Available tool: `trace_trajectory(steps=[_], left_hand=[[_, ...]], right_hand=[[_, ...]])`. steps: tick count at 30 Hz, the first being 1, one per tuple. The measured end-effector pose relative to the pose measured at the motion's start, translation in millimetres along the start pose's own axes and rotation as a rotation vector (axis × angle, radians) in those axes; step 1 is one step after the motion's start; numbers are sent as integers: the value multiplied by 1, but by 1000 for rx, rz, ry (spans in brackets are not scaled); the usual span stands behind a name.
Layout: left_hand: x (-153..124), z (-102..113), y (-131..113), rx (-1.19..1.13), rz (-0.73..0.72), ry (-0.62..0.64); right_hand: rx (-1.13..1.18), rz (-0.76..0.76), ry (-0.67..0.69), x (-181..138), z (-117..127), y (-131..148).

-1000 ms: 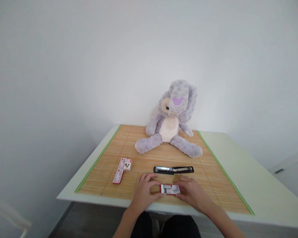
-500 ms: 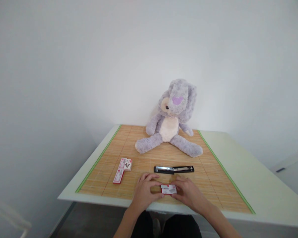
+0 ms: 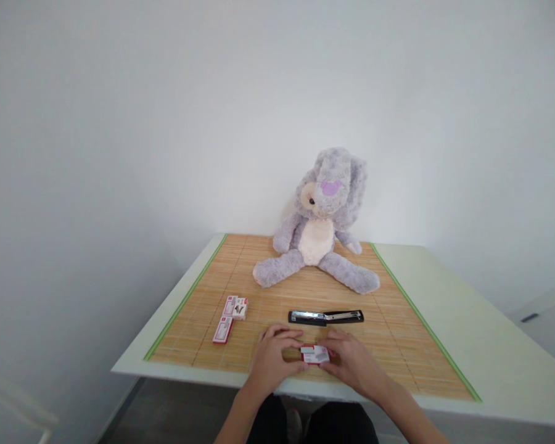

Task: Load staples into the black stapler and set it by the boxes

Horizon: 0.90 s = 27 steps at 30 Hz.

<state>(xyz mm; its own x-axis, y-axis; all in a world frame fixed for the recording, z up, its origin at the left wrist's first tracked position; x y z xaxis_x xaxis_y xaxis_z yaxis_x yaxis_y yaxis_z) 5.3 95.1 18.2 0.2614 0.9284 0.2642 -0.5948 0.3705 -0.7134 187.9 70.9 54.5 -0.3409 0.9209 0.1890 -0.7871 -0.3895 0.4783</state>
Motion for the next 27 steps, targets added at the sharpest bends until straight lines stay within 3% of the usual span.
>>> trace_trajectory(steps=[14,21,27], left_hand=[[-1,1,-1,5,-30,-30],[0,16,11,-128,40,-243],[11,8,23,71,88,-290]], right_hand=[[-6,-42,-1,1,2,-2],[75,-48,-63,10,5,12],[66,-123,-109,12,-10,9]])
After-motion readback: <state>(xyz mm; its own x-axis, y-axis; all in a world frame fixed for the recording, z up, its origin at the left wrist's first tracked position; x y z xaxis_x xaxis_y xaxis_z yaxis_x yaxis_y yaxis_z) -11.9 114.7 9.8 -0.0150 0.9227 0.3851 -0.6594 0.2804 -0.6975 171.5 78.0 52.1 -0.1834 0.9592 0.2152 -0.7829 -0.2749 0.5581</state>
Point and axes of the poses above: each hand's wrist, its own x-axis towards the middle knuckle, its own z-axis out of the back of the hand, y = z × x, the point moved 8 cm from there along x, towards the middle knuckle, and after that the axes turned 10 degrees about -y, right-handed, at the moved point
